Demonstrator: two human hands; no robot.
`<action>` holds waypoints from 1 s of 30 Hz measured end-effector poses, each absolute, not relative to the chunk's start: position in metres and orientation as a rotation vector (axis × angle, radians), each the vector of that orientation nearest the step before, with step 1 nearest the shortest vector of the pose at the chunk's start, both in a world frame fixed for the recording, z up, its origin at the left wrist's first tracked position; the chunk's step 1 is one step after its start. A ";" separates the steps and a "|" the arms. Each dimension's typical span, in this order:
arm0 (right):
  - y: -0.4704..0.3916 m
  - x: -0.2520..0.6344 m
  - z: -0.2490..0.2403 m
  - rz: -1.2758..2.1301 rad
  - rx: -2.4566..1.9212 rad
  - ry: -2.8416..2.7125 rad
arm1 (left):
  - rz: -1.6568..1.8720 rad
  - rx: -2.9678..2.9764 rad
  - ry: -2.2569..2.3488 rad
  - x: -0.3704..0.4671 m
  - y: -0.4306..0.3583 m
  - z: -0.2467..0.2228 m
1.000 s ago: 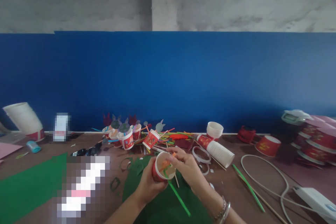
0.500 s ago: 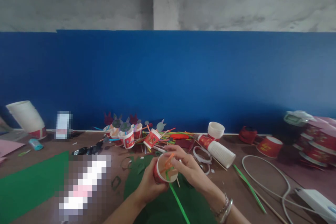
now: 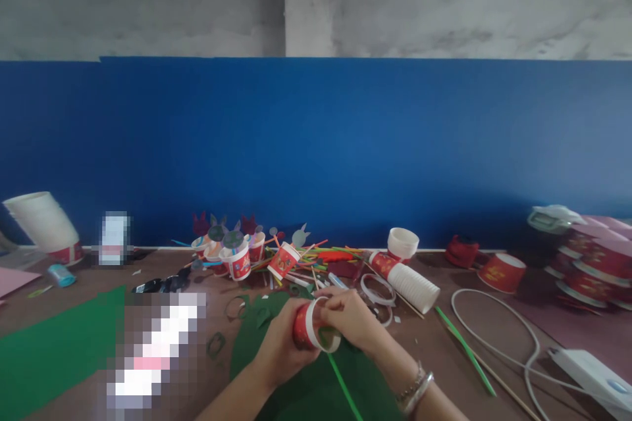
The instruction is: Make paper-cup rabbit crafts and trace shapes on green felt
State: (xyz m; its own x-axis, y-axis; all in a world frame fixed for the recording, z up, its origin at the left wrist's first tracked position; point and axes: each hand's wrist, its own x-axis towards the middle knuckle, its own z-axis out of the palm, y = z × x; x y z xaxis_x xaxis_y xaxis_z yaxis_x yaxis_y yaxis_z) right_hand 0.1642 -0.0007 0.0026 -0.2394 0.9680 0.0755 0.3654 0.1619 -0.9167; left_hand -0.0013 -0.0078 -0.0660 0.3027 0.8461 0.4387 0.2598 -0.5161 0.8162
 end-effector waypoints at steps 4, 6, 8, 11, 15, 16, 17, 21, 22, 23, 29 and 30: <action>-0.001 0.160 -0.003 0.900 -1.327 -1.790 | 1.198 2.007 1.027 -0.001 -0.009 -0.064; -0.002 0.158 -0.004 0.874 -1.336 -1.810 | 1.223 2.033 1.029 -0.002 -0.009 -0.064; -0.003 0.158 -0.004 0.839 -1.343 -1.827 | 1.241 2.059 1.021 -0.002 -0.009 -0.064; -0.005 0.156 -0.002 0.747 -1.357 -1.821 | 1.249 2.069 1.002 -0.002 -0.008 -0.062; -0.008 0.154 0.002 0.639 -1.376 -1.832 | 1.245 2.050 0.990 0.000 -0.009 -0.058; -0.009 0.154 0.002 0.622 -1.377 -1.839 | 1.229 2.051 0.986 0.000 -0.010 -0.057; -0.010 0.153 0.002 0.608 -1.372 -1.842 | 1.214 2.053 0.984 0.000 -0.010 -0.056; -0.013 0.151 0.002 0.558 -1.338 -1.833 | 1.166 2.086 1.007 -0.001 -0.010 -0.054; -0.014 0.151 0.002 0.543 -1.348 -1.835 | 1.146 2.105 1.009 -0.002 -0.009 -0.055; -0.014 0.151 0.002 0.533 -1.365 -1.836 | 1.121 2.125 1.009 -0.002 -0.009 -0.055; -0.010 0.155 0.005 0.712 -1.347 -1.828 | 1.081 2.140 1.049 -0.003 -0.009 -0.056; -0.009 0.155 0.006 0.754 -1.321 -1.841 | 1.090 2.126 1.053 -0.003 -0.009 -0.056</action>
State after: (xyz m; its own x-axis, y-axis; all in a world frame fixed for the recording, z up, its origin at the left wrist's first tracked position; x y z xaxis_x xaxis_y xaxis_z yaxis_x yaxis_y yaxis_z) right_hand 0.1554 -0.0089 0.0058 -0.2003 0.9535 0.2251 0.5216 0.2983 -0.7993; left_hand -0.0030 -0.0090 -0.0560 0.3728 0.8229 0.4289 0.4003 -0.5596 0.7257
